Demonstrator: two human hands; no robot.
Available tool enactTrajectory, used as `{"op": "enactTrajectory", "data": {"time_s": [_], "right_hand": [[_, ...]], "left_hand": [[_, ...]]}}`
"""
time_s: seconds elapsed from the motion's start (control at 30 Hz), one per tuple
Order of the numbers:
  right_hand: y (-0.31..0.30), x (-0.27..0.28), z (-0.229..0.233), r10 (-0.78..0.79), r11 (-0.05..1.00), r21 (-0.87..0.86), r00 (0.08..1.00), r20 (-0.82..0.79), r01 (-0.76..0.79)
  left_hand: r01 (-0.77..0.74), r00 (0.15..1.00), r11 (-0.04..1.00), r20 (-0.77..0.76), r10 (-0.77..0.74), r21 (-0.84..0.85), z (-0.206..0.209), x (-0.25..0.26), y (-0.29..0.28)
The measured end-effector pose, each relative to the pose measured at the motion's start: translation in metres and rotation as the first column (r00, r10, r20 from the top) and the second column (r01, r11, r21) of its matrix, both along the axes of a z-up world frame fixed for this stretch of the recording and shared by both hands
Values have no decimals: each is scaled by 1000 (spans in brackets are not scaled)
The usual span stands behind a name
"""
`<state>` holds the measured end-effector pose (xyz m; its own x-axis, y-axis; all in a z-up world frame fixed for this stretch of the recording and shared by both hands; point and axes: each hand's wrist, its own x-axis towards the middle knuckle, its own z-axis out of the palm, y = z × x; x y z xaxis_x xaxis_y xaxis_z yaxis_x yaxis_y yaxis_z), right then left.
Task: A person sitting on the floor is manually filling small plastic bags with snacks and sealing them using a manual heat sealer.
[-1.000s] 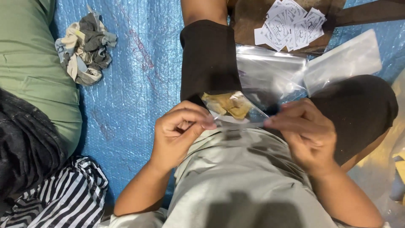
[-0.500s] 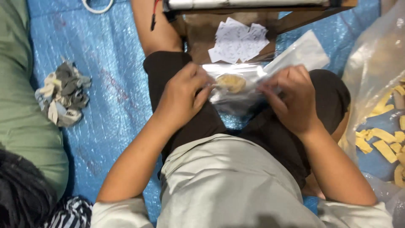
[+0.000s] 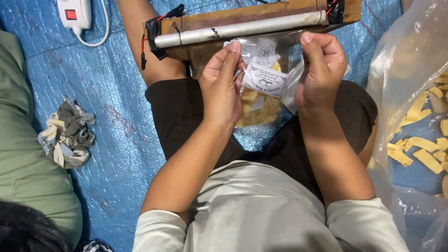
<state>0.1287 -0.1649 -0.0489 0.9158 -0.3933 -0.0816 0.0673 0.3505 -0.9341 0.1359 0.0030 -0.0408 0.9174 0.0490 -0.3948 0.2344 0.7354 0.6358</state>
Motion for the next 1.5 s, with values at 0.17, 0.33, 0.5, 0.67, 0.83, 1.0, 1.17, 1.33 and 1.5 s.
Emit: {"op": "enactTrajectory", "data": {"time_s": [0.17, 0.33, 0.5, 0.67, 0.83, 1.0, 1.17, 1.33, 1.5], "right_hand": [[3, 2, 2, -34, 999, -39, 999, 0, 34], [1, 3, 1, -16, 1000, -25, 1000, -18, 16], [-1, 4, -1, -12, 999, -33, 1000, -16, 11], [-1, 6, -4, -54, 994, -98, 999, -5, 53], [-2, 5, 0, -29, 995, -99, 1000, 1, 29], [-10, -10, 16, 146, 979, 145, 989, -13, -143], [19, -59, 81, 36, 608, -765, 954, 297, 215], [-7, -80, 64, 247, 344, -902, 902, 354, 260], [4, -101, 37, 69, 464, -868, 970, 234, 176]], "left_hand": [[-18, 1000, 999, 1, 18, -41, -3, 1, -2], [-27, 1000, 999, -4, 26, -40, -7, 3, -3], [-25, 1000, 999, 5, 25, -28, -8, 4, -3], [-37, 999, 998, -35, 36, -44, -1, 6, -4], [-40, 999, 999, -8, 40, -23, -4, 5, -4], [-23, 997, 996, 76, 17, 86, 17, -14, 4], [-158, 790, 602, 467, -398, 783, 77, -54, 18], [-16, 782, 698, 444, -437, 716, 86, -82, 40], [-258, 909, 906, 403, 109, 337, 70, -89, 39]]}}
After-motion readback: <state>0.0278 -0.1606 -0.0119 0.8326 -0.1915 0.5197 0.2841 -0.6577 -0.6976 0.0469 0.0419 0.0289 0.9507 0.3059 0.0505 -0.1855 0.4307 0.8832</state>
